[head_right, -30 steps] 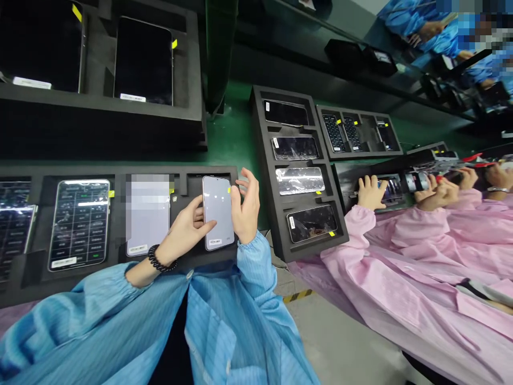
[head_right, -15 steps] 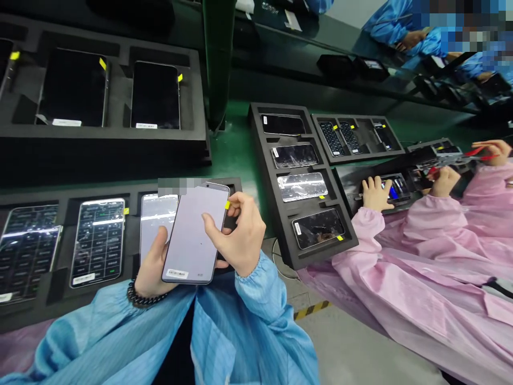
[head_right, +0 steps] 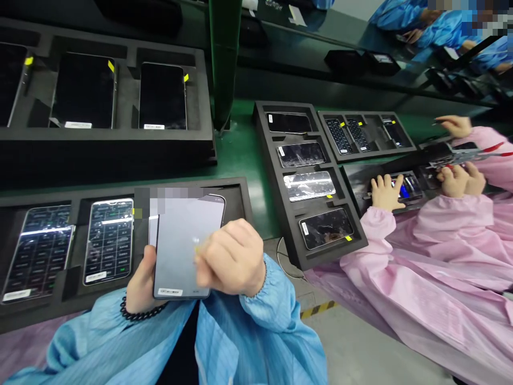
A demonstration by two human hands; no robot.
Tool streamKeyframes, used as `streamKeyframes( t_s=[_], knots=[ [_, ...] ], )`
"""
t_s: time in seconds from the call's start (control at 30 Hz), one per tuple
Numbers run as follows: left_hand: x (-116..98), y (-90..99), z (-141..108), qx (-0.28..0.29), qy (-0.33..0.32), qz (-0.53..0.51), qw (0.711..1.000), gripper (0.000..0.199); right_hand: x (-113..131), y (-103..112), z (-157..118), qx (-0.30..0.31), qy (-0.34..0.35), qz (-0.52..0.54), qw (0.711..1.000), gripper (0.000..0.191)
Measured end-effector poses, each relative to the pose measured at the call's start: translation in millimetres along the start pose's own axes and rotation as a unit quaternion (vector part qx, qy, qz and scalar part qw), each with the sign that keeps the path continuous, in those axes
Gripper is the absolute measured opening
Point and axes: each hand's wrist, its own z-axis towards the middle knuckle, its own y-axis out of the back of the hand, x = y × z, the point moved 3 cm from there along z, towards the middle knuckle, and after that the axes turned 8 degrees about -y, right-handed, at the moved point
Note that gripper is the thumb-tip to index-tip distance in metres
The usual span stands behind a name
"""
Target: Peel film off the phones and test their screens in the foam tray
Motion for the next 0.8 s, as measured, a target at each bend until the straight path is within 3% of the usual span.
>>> streamKeyframes(
  t_s=[0.1,0.23,0.5,0.8],
  knots=[
    [3,-2.8,-4,0.036,0.019,-0.019,0.999,0.062,7,1,-7,-0.030,0.025,0.015,0.999,0.023],
    [3,-9.6,-7,0.066,0.045,-0.015,0.997,0.063,10,3,-16,-0.009,0.054,0.027,0.998,0.026],
    [4,-6.0,-14,0.049,0.052,-0.005,0.997,0.074,8,0,-29,-0.020,0.054,0.042,0.997,0.039],
    [1,-12.2,-16,0.038,0.057,-0.002,0.998,0.065,8,-2,-39,0.002,0.076,-0.011,0.997,0.045]
  ],
)
